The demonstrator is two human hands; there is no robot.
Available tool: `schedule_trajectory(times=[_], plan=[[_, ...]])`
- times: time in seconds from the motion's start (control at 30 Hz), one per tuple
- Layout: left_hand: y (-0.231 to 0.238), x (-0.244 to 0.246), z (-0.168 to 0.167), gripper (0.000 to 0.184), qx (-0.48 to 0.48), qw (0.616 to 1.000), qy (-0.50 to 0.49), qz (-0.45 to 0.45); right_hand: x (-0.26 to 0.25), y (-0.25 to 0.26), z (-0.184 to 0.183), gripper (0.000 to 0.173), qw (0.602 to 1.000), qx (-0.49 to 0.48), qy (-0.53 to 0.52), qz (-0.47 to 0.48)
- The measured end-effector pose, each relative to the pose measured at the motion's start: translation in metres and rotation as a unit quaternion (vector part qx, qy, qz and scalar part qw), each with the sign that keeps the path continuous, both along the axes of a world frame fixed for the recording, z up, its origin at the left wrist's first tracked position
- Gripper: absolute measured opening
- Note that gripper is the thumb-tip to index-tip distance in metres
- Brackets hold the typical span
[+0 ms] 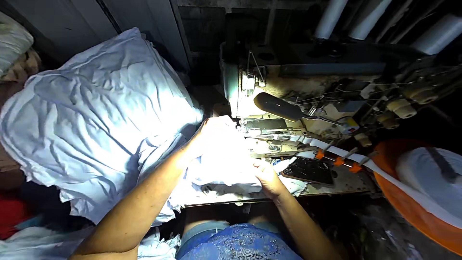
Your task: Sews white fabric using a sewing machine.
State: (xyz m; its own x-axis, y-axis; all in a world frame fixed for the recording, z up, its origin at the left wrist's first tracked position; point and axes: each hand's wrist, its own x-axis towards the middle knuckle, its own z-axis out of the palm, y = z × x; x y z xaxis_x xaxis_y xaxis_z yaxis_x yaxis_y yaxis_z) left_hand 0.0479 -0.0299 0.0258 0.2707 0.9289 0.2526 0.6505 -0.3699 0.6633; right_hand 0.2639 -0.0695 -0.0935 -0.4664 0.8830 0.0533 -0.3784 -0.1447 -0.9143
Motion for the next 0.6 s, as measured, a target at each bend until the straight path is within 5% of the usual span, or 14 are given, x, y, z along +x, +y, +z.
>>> schedule_trajectory(times=[0.1,0.23,0.37,0.53,0.6], plan=[[0.000,0.002,-0.016,0.010,0.054,0.997,0.051,0.036,-0.003,0.005,-0.011,0.011,0.985,0.126,-0.118,-0.032],[0.002,0.001,-0.026,0.010,0.139,0.985,0.100,0.034,0.003,0.006,-0.007,0.012,0.982,0.116,-0.116,-0.089],[-0.013,0.020,-0.015,0.009,0.173,0.947,0.268,0.031,0.001,-0.006,-0.014,0.013,0.985,0.094,-0.108,-0.092],[-0.032,0.020,-0.090,0.025,0.204,0.925,0.317,0.045,-0.002,-0.014,-0.020,0.012,0.984,0.090,-0.107,-0.112],[-0.045,0.026,-0.089,0.032,0.174,0.935,0.305,0.053,-0.001,-0.016,-0.018,0.012,0.985,0.092,-0.105,-0.101]])
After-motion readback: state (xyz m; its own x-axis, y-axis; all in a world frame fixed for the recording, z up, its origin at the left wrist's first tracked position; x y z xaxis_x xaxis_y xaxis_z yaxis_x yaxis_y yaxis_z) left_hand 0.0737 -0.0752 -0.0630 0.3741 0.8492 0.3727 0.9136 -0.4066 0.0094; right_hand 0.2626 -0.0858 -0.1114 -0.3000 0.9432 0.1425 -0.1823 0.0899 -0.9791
